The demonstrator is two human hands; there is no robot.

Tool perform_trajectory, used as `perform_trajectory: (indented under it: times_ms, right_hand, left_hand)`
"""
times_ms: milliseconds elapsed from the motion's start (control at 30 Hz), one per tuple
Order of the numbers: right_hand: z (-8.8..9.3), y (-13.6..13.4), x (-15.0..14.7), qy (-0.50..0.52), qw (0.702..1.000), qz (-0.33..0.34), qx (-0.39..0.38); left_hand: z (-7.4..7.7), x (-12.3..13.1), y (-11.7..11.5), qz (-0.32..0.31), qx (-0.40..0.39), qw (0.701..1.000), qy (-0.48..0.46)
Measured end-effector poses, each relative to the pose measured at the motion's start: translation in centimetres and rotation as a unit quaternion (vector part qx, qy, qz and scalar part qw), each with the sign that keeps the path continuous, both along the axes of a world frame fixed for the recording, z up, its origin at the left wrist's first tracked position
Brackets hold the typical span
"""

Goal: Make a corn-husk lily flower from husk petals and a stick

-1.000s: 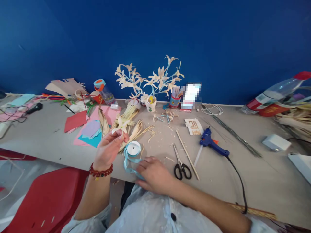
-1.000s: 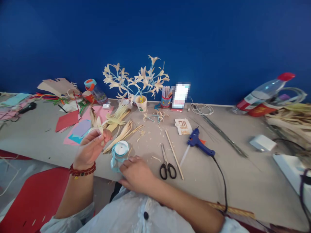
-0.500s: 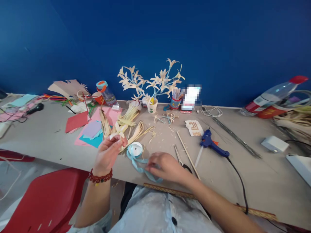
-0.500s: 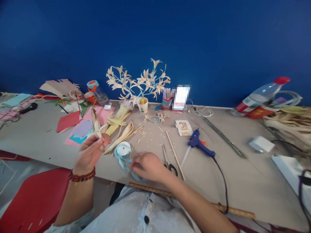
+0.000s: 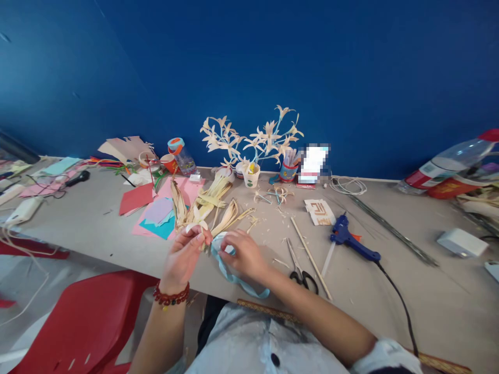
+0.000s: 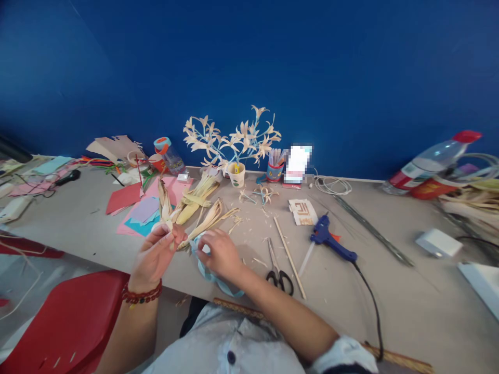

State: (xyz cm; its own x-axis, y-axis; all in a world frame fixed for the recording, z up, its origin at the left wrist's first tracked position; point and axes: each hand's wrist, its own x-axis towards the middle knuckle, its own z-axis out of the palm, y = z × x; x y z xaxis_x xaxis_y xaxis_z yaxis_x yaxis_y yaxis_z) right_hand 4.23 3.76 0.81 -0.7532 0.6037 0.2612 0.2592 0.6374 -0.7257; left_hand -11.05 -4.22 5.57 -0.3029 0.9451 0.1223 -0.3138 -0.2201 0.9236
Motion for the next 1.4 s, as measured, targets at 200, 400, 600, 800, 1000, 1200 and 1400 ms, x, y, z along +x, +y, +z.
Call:
perform_trajectory:
  times_ms: [200, 400, 600, 800, 1000, 1200, 1400]
  right_hand:
    - [2.3, -0.6, 7.1, 0.241, 0.890, -0.018, -0.385]
    - [4.3, -1.8, 11.6, 0.309, 0.867, -0.116, -0.374]
    - [4.4, -1.5, 12.6, 0.319, 0.898, -0.179, -0.246]
    - [4.0, -1.2, 12.2, 0.349, 0.876, -0.206, -0.261]
    - [4.3, -0.6, 12.0, 0.369, 0.872, -0.205, -0.248]
    - [4.6, -0.4, 11.9, 0.353, 0.872, -0.228, -0.252]
    - [4.3, -0.7, 11.6, 0.353, 0.873, -0.241, -0.234]
  left_hand:
    - [-1.4, 3.6, 1.8, -0.034, -0.046, 0.996, -0.065]
    - [-0.5, 10.3, 3.7, -0.129, -0.101, 0.974, -0.159]
    - [0.5, 13.8, 3.9, -0.157, -0.122, 0.957, -0.210]
    - [0.6, 14.7, 4.0, -0.142, -0.120, 0.958, -0.218]
    - [0.7, 14.9, 4.2, -0.154, -0.118, 0.957, -0.217]
    - [0.7, 14.9, 4.3, -0.160, -0.113, 0.959, -0.203]
    - [0.8, 15.2, 4.4, -0.152, -0.114, 0.960, -0.205]
